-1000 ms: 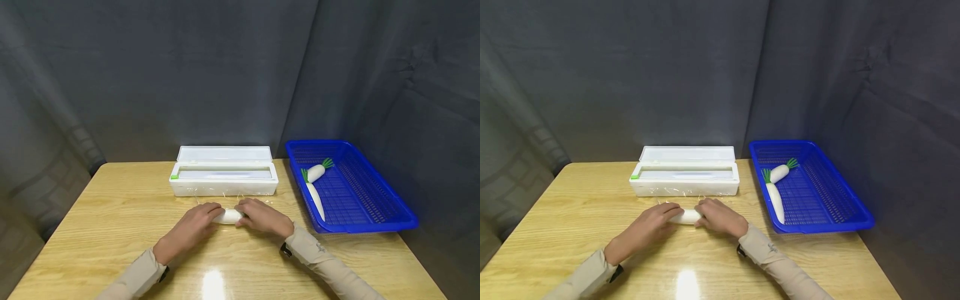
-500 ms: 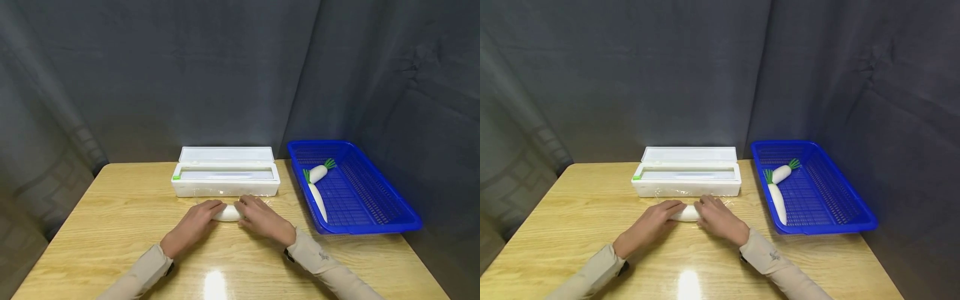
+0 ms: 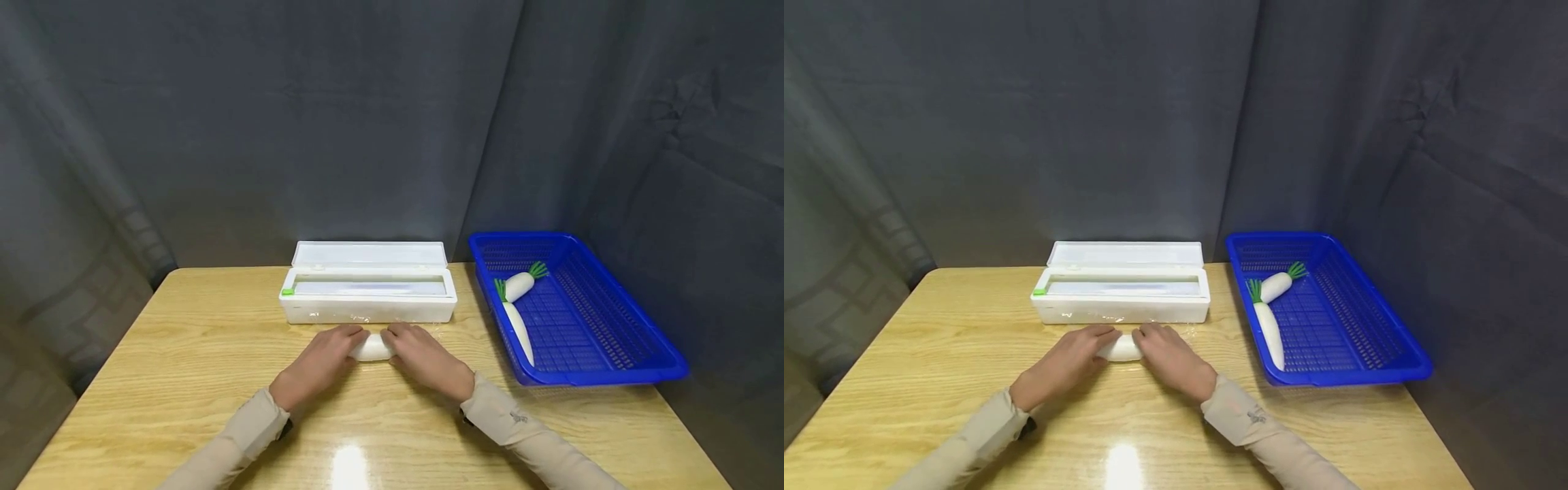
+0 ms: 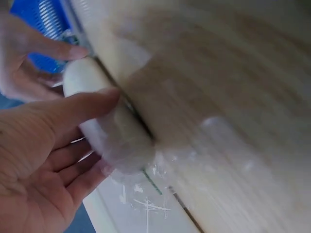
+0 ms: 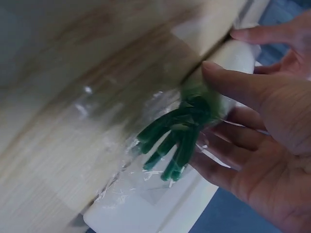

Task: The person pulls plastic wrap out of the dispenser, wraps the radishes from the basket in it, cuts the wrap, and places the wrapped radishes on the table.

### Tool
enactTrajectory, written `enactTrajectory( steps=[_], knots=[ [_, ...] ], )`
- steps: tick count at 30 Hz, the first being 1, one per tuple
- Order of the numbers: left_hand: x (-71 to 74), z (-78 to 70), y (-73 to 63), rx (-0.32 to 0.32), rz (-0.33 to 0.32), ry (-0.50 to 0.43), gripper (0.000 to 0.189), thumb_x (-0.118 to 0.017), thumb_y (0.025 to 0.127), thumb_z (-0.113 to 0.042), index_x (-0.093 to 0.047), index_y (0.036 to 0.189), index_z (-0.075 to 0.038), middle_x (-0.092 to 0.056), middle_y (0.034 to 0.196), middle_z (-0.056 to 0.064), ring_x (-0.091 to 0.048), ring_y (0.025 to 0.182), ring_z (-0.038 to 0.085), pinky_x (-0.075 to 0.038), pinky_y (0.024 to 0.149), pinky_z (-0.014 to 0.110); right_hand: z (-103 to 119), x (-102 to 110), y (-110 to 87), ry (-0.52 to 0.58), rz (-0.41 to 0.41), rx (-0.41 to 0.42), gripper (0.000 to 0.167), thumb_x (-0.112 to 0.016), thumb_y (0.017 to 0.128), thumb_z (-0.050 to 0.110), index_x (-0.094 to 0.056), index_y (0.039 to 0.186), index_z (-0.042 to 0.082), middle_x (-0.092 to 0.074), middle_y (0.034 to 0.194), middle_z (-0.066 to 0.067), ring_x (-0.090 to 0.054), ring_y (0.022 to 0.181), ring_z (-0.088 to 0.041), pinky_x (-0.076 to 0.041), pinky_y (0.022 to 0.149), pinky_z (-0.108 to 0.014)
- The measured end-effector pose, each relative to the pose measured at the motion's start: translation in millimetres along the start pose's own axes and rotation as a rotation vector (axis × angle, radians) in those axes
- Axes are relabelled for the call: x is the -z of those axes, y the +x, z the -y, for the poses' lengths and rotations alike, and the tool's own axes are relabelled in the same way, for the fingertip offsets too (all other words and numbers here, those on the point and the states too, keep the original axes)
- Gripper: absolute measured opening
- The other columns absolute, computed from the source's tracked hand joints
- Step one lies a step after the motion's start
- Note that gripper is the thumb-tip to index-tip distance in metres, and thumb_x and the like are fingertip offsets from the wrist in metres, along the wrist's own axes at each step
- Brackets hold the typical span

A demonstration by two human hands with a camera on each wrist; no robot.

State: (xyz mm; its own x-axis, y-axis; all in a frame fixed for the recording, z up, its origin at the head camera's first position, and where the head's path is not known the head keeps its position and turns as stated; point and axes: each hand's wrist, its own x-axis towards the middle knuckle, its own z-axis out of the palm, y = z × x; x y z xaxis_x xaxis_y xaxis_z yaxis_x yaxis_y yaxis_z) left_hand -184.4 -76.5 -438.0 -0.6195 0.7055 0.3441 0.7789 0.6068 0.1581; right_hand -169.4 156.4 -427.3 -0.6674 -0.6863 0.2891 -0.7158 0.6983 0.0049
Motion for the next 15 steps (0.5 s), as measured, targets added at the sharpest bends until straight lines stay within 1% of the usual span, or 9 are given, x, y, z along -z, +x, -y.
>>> enactTrajectory(
  steps=[2, 5, 7, 10, 12, 14, 15],
  knots=[
    [4.2, 0.1, -0.3, 0.019, 0.040, -0.049, 0.045, -0.089, 0.079, 0.000, -0.070, 0.120, 0.002, -0.073, 0.118, 0.016, -0.072, 0.104, 0.030, -0.061, 0.084, 0.042, -0.1, 3.1, 0.4, 0.030, 0.039, 0.006, 0.027, -0.082, 0.089, 0.007, -0.067, 0.110, 0.001, -0.072, 0.104, -0.011, -0.070, 0.090, -0.023, -0.060, 0.078, -0.034],
    [11.3, 0.9, -0.3, 0.035, 0.105, -0.119, 0.041, -0.088, 0.081, -0.003, -0.072, 0.118, 0.000, -0.074, 0.116, 0.014, -0.073, 0.099, 0.027, -0.061, 0.082, 0.040, -0.7, 9.1, 0.2, 0.108, 0.111, 0.007, 0.027, -0.083, 0.090, 0.010, -0.068, 0.110, 0.002, -0.073, 0.105, -0.011, -0.071, 0.092, -0.023, -0.060, 0.079, -0.033],
    [15.7, 1.9, 0.6, 0.033, 0.148, -0.144, 0.037, -0.087, 0.083, -0.004, -0.073, 0.117, -0.002, -0.075, 0.114, 0.013, -0.072, 0.096, 0.024, -0.061, 0.080, 0.036, -1.3, 13.4, -0.1, 0.172, 0.155, -0.001, 0.024, -0.082, 0.091, 0.011, -0.068, 0.109, 0.003, -0.073, 0.105, -0.010, -0.071, 0.092, -0.022, -0.060, 0.080, -0.032],
    [21.6, 3.1, 3.1, 0.028, 0.198, -0.176, 0.029, -0.086, 0.084, -0.005, -0.074, 0.111, -0.005, -0.076, 0.105, 0.007, -0.069, 0.089, 0.017, -0.058, 0.076, 0.032, -1.3, 19.0, 0.0, 0.264, 0.207, -0.037, 0.018, -0.079, 0.094, 0.011, -0.069, 0.108, 0.006, -0.072, 0.102, -0.006, -0.067, 0.090, -0.018, -0.057, 0.078, -0.030],
    [24.3, 3.6, 5.4, 0.027, 0.227, -0.183, 0.026, -0.086, 0.084, -0.005, -0.075, 0.107, -0.008, -0.074, 0.100, 0.003, -0.065, 0.086, 0.013, -0.055, 0.075, 0.031, 0.5, 21.4, -0.9, 0.269, 0.219, -0.064, 0.019, -0.078, 0.095, 0.014, -0.070, 0.111, 0.008, -0.072, 0.104, -0.006, -0.065, 0.091, -0.017, -0.056, 0.078, -0.031],
    [26.2, 4.0, 7.9, 0.031, 0.255, -0.195, 0.026, -0.087, 0.083, -0.004, -0.076, 0.105, -0.008, -0.072, 0.096, 0.000, -0.063, 0.085, 0.011, -0.054, 0.076, 0.031, 4.3, 22.2, -3.0, 0.228, 0.207, -0.074, 0.026, -0.081, 0.094, 0.018, -0.069, 0.114, 0.007, -0.072, 0.106, -0.007, -0.066, 0.092, -0.019, -0.056, 0.079, -0.033],
    [26.6, 4.3, 8.9, 0.038, 0.271, -0.201, 0.027, -0.087, 0.082, -0.004, -0.076, 0.106, -0.008, -0.071, 0.096, 0.000, -0.062, 0.085, 0.011, -0.054, 0.076, 0.031, 7.1, 22.1, -4.2, 0.192, 0.189, -0.074, 0.031, -0.082, 0.092, 0.019, -0.069, 0.117, 0.005, -0.072, 0.109, -0.009, -0.067, 0.094, -0.021, -0.056, 0.081, -0.035]
  ],
)
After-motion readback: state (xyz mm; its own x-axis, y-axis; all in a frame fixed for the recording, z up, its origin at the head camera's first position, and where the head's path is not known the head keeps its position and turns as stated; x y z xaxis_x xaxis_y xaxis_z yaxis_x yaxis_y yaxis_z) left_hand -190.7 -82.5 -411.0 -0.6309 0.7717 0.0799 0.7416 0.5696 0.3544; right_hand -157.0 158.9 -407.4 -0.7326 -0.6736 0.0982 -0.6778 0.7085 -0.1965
